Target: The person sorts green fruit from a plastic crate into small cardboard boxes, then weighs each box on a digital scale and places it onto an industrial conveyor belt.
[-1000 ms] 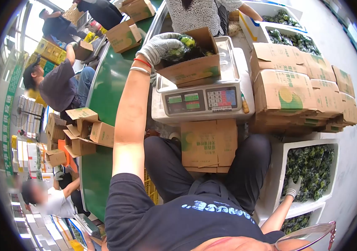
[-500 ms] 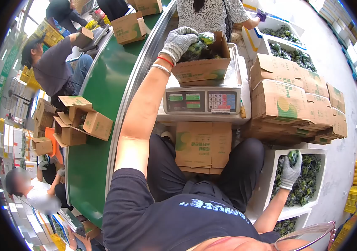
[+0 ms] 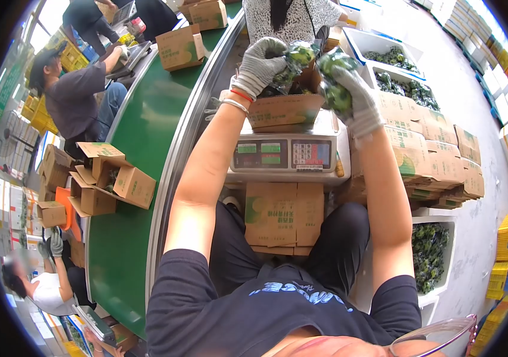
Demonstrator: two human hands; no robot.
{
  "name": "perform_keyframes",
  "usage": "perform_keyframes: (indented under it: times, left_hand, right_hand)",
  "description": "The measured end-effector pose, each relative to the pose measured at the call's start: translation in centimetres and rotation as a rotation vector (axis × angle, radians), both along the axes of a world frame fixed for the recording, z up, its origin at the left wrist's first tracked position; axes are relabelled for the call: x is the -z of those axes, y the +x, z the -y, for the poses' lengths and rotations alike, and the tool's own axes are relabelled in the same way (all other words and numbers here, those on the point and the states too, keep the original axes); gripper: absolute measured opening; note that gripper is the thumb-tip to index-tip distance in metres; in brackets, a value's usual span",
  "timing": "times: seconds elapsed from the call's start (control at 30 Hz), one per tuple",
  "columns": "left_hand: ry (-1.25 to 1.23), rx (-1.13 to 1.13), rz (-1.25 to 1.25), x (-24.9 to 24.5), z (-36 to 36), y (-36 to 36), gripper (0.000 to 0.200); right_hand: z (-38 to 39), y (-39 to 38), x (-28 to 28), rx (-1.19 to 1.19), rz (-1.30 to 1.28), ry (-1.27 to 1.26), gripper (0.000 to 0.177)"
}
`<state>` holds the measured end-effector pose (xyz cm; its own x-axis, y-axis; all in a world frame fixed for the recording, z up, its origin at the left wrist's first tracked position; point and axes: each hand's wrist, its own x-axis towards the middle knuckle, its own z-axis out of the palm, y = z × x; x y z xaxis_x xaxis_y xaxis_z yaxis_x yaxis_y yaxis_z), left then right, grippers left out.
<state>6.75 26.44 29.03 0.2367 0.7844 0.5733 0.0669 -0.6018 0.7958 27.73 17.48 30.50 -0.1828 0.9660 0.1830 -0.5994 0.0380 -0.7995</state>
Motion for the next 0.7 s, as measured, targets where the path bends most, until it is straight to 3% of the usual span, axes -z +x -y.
perform_keyframes:
  times: [0.1, 0.2, 0.3, 0.33, 0.37, 0.47, 0.57, 0.7]
  left_hand:
    - [0.090, 0.008, 0.004, -0.1, 0.7, 0.9, 0.039]
    - [0.104, -0.065, 0.013, -0.1, 0.6, 1.0, 0.047]
    - [0.004, -0.156, 0.034, -1.1, 1.3, 0.3, 0.046]
    - [-0.076, -0.148, 0.181, -1.2, 1.7, -0.4, 0.044]
    - [-0.151, -0.139, 0.327, -1.5, 2.1, -1.0, 0.042]
    - [-0.290, -0.088, 0.572, -1.6, 4.0, -2.4, 0.040]
    - [-0.279, -0.018, 0.601, -0.9, 6.1, -3.4, 0.043]
    - [0.084, 0.011, 0.168, -1.4, 9.8, -1.9, 0.045]
  right_hand:
    - [-4.1, -1.6, 0.1, -0.101, -0.017, 0.017, 0.036]
    - [-5.3, -2.5, -0.1, -0.048, 0.115, 0.022, 0.037]
    - [-5.8, -2.7, 0.0, 0.051, 0.488, 0.120, 0.044]
    - [-5.6, -2.6, -0.1, 0.074, 0.624, 0.150, 0.046]
    - [-6.0, -2.4, -0.3, 0.093, 0.931, 0.211, 0.058]
    - [-6.0, -2.6, 0.1, 0.282, 1.168, 0.296, 0.071]
    - [-4.1, -1.6, 0.2, 0.223, 0.885, 0.278, 0.074]
    - [1.6, -1.6, -0.3, -0.036, 0.456, 0.168, 0.066]
